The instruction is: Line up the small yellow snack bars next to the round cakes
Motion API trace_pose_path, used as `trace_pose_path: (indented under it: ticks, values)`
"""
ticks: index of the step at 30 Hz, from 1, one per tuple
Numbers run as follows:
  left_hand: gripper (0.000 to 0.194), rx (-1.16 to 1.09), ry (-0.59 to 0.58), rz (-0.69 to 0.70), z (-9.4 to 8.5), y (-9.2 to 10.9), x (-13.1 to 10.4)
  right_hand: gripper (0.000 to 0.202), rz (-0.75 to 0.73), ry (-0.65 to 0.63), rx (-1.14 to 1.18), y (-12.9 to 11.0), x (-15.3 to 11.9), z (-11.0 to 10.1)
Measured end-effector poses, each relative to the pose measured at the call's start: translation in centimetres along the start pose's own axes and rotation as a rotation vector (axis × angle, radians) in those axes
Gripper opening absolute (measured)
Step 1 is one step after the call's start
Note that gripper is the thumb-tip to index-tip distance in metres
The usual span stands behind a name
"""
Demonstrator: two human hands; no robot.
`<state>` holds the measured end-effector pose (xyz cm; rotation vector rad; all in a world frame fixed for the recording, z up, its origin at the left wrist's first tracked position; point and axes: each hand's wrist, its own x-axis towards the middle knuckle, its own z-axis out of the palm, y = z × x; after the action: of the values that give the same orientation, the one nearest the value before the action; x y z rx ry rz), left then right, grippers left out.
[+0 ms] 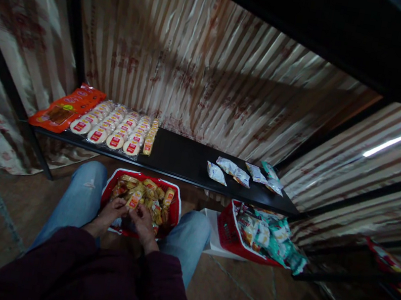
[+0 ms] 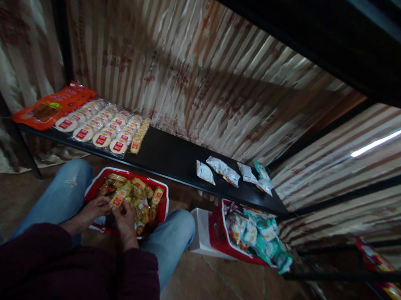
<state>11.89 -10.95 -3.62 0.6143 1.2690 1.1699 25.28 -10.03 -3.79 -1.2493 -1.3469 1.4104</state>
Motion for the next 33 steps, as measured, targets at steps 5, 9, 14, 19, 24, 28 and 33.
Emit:
trace_pose_path:
  ticks: [5, 9, 14, 19, 24, 28, 33]
  values:
    - [0.044, 0.056, -0.005, 0.025, -0.1, -0.4, 0.6, 0.034, -0.029, 0.005, -0.057, -0.2, -0.1, -0.3]
    - [0.042, 0.11, -0.022, 0.056, 0.1, -0.1, 0.5, 0.033, -0.03, 0.038, -0.084, 0.0, -0.1, -0.3]
    - [0.035, 0.125, -0.031, 0.087, 0.2, 0.6, 0.0, 0.037, -0.005, 0.099, -0.074, 0.9, 0.3, 0.1]
    - [0.037, 0.138, -0.011, 0.063, 0.3, 0.6, 0.2, 0.031, -0.007, 0.095, -0.122, 1.0, 0.4, 0.0]
    - [0.039, 0.134, -0.016, 0.082, 0.3, 0.5, 0.3, 0.033, -0.01, 0.083, -0.144, 0.6, 0.2, 0.2]
    - [0.039, 0.141, -0.025, 0.088, 0.4, 0.3, 0.3, 0.032, -0.008, 0.092, -0.151, 0.7, 0.2, 0.3]
    - [0.037, 0.13, -0.056, 0.094, 0.5, 0.5, 0.2, 0.036, -0.034, 0.095, -0.098, 1.0, 0.3, 0.0]
